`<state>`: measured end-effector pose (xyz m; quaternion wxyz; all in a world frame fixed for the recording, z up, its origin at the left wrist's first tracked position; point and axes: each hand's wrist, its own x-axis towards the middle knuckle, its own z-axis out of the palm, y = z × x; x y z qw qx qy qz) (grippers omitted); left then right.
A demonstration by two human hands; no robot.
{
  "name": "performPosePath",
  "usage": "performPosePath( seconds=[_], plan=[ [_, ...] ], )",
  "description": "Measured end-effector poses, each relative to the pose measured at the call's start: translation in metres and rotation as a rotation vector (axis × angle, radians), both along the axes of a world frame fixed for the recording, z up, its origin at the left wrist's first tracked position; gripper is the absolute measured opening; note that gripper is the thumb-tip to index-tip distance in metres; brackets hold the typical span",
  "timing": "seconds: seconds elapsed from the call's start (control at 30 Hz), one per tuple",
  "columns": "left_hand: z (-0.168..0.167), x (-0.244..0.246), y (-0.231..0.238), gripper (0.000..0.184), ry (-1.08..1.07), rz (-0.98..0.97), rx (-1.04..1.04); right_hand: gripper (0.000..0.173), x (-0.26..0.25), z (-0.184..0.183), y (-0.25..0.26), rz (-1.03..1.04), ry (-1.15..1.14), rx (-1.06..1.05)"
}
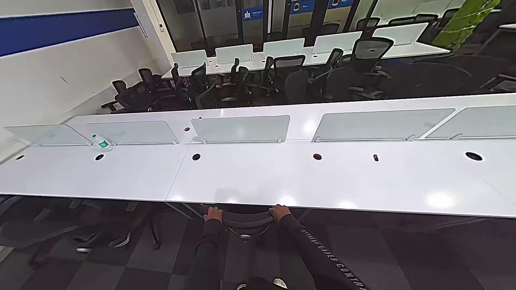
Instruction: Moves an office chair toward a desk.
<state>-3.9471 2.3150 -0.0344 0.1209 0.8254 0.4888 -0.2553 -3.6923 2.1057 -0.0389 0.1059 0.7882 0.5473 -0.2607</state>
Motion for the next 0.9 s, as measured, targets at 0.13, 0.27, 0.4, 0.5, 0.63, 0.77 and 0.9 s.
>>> performPosePath(
  seconds=[0.13, 0.27, 0.4, 0.5, 0.63, 0.77, 0.9],
  plan=[
    [0.0, 0.005, 0.014, 0.047, -0.014, 0.009, -0.015, 0.043, 0.001, 0.003, 0.014, -0.012, -0.01, -0.024],
    [0.0, 0.003, 0.021, 0.048, -0.027, -0.006, -0.028, 0.045, 0.0, 0.0, 0.02, -0.01, -0.024, -0.043],
    [-0.004, 0.001, 0.023, 0.051, -0.016, -0.026, -0.037, 0.044, -0.001, -0.002, 0.022, 0.0, -0.028, -0.054],
    [-0.005, 0.001, 0.026, 0.051, -0.012, -0.042, -0.039, 0.044, -0.001, 0.0, 0.023, 0.004, -0.05, -0.063],
    [-0.004, 0.002, 0.027, 0.051, 0.004, -0.064, -0.047, 0.046, -0.005, 0.004, 0.022, -0.022, -0.07, -0.066],
    [-0.007, -0.001, 0.028, 0.064, -0.071, -0.041, -0.039, 0.051, -0.015, -0.001, 0.015, -0.215, -0.068, 0.067],
    [-0.012, -0.008, 0.025, 0.102, -0.18, -0.04, 0.034, 0.092, -0.045, -0.018, -0.015, -0.451, -0.123, 0.282]
  ],
)
